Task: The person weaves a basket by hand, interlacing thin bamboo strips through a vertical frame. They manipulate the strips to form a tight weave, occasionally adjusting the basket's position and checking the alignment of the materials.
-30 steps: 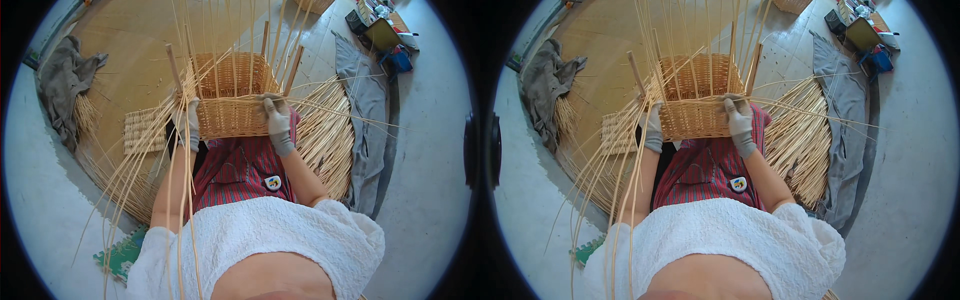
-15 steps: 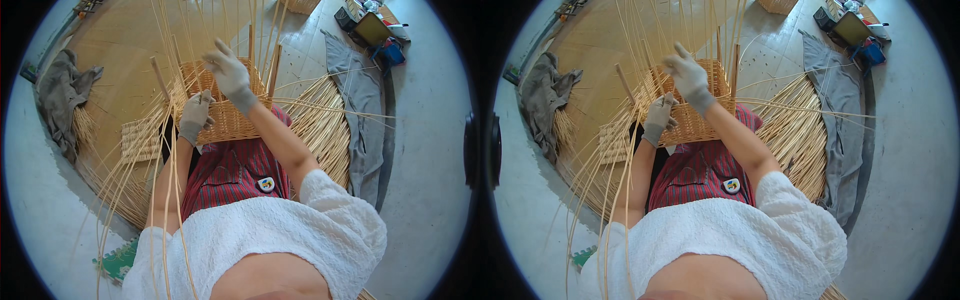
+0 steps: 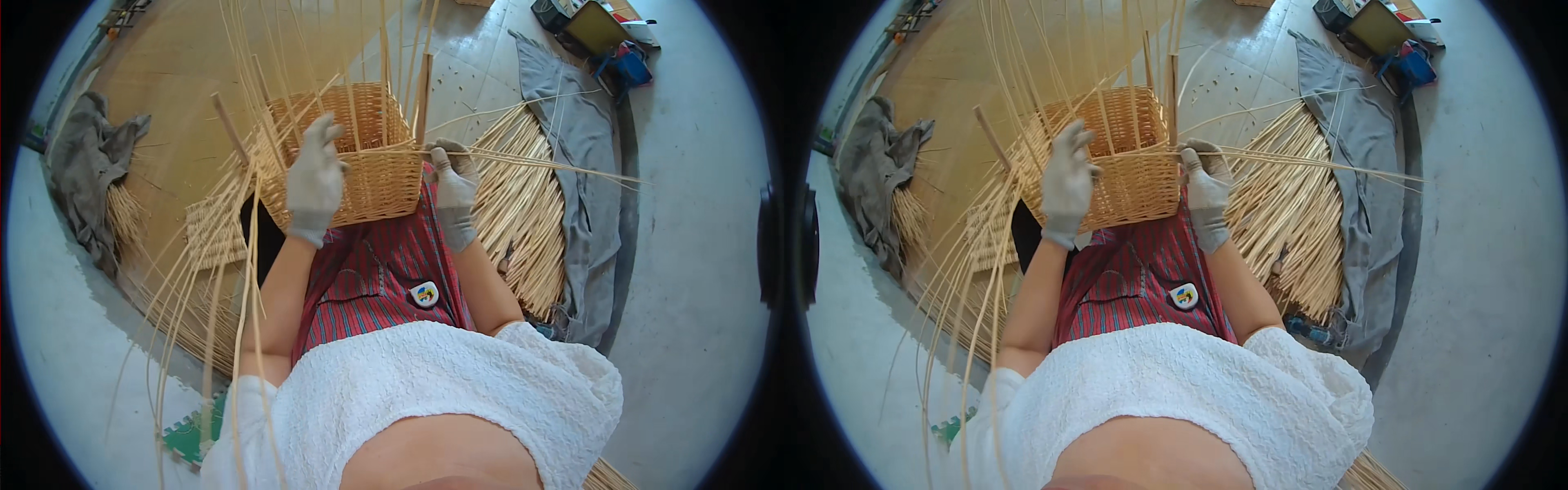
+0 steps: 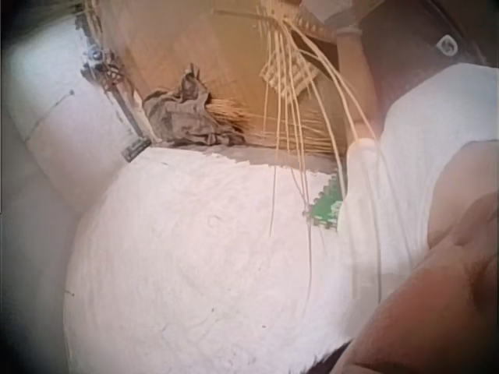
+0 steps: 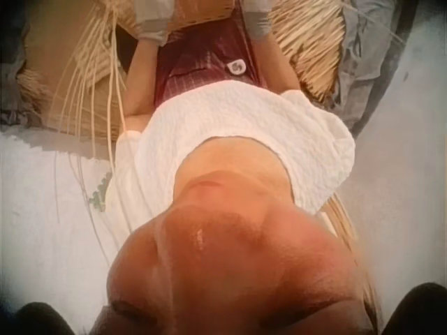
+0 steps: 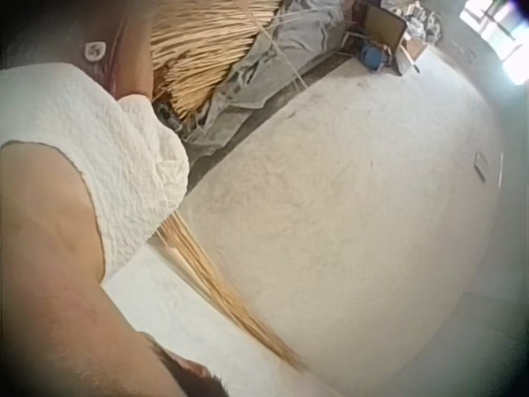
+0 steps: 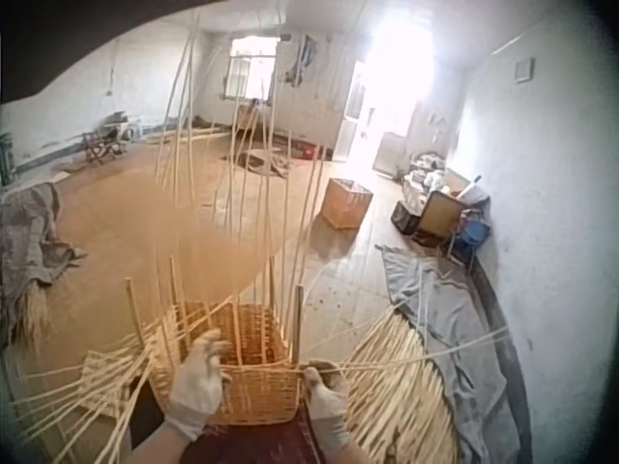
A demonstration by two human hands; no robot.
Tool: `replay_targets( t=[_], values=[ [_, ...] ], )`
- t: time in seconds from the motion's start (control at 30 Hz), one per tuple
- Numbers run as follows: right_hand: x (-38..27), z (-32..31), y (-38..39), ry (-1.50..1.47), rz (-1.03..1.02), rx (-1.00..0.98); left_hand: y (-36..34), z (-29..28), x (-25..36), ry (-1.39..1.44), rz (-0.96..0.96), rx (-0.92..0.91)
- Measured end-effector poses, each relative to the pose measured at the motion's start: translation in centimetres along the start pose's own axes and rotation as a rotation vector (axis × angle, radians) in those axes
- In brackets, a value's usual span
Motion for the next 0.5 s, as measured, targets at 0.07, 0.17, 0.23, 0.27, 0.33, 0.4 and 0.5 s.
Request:
replay_targets(
  t=[0.07,0.17,0.23,0.27,0.33,0.4,0.5],
  values=[
    [-0.1,1.2,0.2,-0.063,0.029,-0.024,-0.8,2.9,0.3,0.178,-0.425,-0.428],
    [-2.2,7.1,-2.4,0.301,-0.391,-0.252,-1.0,4.7,-3.1,-0.063,-0.221,-0.320],
    [-2.5,11.7,-6.1,0.743,-0.647,-0.407,-0.9,6.2,-4.5,-0.122,-0.119,-0.182],
    [-2.7,12.1,-6.2,0.756,-0.640,-0.424,-0.9,6.1,-3.4,-0.133,-0.182,-0.203],
    [-3.5,9.6,-6.9,0.537,-0.715,-0.464,-1.5,4.9,0.8,0.009,-0.417,-0.373],
    [-2.8,4.5,-5.1,0.144,-0.557,-0.358,-1.4,4.4,-0.3,0.074,-0.443,-0.386],
    [-1.2,-1.9,2.1,0.225,0.017,0.042,-0.9,4.7,-0.7,0.275,-0.422,-0.272]
  ],
)
Point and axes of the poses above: each hand's wrist, its own y-axis away from the middle knuckle, its own z-axis out of the palm, x = y × z, the point moved 2 cm from there along -y, towards the middle knuckle, and after that the axes turned 8 degrees about -y, right-handed, at the moved point
